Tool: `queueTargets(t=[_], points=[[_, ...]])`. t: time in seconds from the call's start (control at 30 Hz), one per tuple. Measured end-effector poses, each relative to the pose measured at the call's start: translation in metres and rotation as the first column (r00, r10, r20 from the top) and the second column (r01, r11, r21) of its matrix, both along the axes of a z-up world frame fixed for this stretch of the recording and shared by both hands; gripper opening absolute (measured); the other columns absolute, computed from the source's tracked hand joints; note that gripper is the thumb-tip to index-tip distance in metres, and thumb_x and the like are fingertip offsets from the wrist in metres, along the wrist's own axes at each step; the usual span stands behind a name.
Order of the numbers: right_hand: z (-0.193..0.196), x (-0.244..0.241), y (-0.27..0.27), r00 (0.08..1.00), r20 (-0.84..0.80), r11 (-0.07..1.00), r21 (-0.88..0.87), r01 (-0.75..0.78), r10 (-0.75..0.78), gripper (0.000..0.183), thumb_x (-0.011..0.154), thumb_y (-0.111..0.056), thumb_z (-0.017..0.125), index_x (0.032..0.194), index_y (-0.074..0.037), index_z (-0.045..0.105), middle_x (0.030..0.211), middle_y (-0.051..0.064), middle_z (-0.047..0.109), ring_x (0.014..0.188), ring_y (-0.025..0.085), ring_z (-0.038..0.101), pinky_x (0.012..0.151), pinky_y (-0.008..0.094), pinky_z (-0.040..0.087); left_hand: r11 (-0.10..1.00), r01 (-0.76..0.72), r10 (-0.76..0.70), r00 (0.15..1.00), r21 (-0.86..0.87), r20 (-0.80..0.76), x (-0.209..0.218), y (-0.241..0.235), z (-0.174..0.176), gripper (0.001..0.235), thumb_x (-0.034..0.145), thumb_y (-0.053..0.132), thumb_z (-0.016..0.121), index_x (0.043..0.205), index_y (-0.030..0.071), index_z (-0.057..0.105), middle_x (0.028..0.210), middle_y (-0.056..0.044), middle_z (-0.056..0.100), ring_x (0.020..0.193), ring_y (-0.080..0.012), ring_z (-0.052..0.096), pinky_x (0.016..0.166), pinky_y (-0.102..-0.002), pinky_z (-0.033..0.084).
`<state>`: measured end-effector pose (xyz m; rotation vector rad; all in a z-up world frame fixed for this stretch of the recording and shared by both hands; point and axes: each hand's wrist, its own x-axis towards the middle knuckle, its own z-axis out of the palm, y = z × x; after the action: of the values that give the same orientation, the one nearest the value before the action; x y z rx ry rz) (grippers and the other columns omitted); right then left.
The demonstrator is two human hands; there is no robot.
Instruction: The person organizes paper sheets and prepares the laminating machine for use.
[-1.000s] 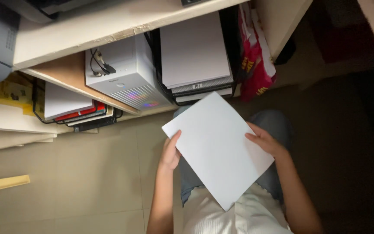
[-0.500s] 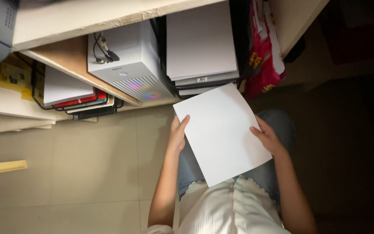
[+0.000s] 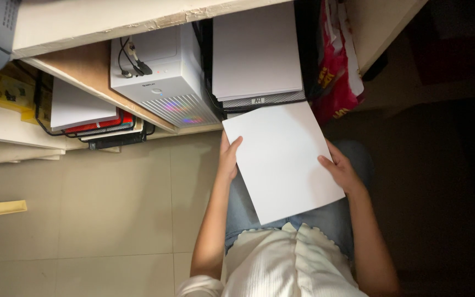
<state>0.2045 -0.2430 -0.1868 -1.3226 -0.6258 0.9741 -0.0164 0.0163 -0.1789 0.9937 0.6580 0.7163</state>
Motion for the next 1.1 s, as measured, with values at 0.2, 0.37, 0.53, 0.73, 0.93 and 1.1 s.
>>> queueTargets(t=[0.2, 0.37, 0.53, 0.73, 0.93, 1.1], points=[[-0.028, -0.002, 0.01, 0.998, 0.018, 0.994, -0.091, 0.066, -0.065, 0.067, 0.099, -0.011, 0.061, 0.161, -0.006, 0.035, 0.153, 0.006, 0.052, 0.132, 0.014, 0.051, 0.108, 0.028, 0.041, 0.973, -0.022, 0.028, 0.999, 0.229, -0.021, 0.013, 0.01, -0.025, 0.056, 0.103, 0.007, 0.058, 0.154, 0.001, 0.036, 0.15, -0.009, 0.051, 0.136, -0.0173, 0.049, 0.114, -0.03, 0.036], [-0.032, -0.005, 0.01, 0.998, 0.021, 0.998, 0.022, 0.06, -0.061, 0.068, 0.099, -0.008, 0.06, 0.161, -0.003, 0.032, 0.158, 0.008, 0.047, 0.139, 0.015, 0.047, 0.112, 0.028, 0.037, 0.977, -0.014, 0.016, 1.0, 0.211, -0.005, 0.017, 0.02, -0.025, 0.056, 0.102, 0.008, 0.059, 0.153, -0.001, 0.038, 0.147, -0.011, 0.054, 0.134, -0.0187, 0.051, 0.114, -0.031, 0.038], [-0.014, -0.008, 0.023, 0.997, -0.048, 0.996, 0.06, 0.071, -0.068, 0.067, 0.1, -0.009, 0.058, 0.162, -0.003, 0.032, 0.155, 0.012, 0.051, 0.136, 0.017, 0.05, 0.112, 0.029, 0.039, 0.986, -0.004, 0.006, 1.0, 0.165, -0.012, 0.029, 0.037, -0.027, 0.054, 0.102, 0.011, 0.059, 0.151, -0.001, 0.041, 0.147, -0.01, 0.054, 0.134, -0.018, 0.05, 0.114, -0.031, 0.036], [-0.027, -0.002, 0.043, 0.993, -0.009, 0.99, 0.073, 0.117, -0.117, 0.066, 0.1, -0.008, 0.058, 0.161, -0.002, 0.032, 0.156, 0.01, 0.049, 0.138, 0.017, 0.049, 0.113, 0.029, 0.038, 0.995, -0.033, 0.035, 0.999, 0.091, -0.019, 0.033, 0.052, -0.029, 0.047, 0.105, 0.02, 0.057, 0.147, 0.0, 0.048, 0.142, -0.012, 0.06, 0.128, -0.0195, 0.056, 0.11, -0.031, 0.041], [-0.023, 0.002, 0.077, 0.997, -0.038, 0.979, 0.19, 0.079, -0.073, 0.063, 0.104, -0.009, 0.057, 0.162, 0.0, 0.033, 0.156, 0.011, 0.05, 0.138, 0.017, 0.049, 0.114, 0.029, 0.038, 0.999, 0.012, -0.015, 0.996, -0.036, -0.083, 0.006, 0.032, -0.015, 0.049, 0.102, 0.019, 0.059, 0.146, 0.0, 0.05, 0.138, -0.013, 0.063, 0.124, -0.021, 0.06, 0.104, -0.032, 0.047], [-0.021, 0.006, 0.098, 0.982, -0.128, 0.971, 0.174, 0.162, -0.14, 0.063, 0.102, -0.01, 0.059, 0.16, -0.002, 0.036, 0.145, 0.011, 0.058, 0.127, 0.017, 0.058, 0.107, 0.03, 0.046, 0.989, 0.139, -0.126, 0.973, 0.053, -0.191, -0.023, 0.011, -0.007, 0.054, 0.098, 0.014, 0.064, 0.147, 0.001, 0.047, 0.142, -0.012, 0.06, 0.13, -0.0201, 0.055, 0.109, -0.032, 0.043]])
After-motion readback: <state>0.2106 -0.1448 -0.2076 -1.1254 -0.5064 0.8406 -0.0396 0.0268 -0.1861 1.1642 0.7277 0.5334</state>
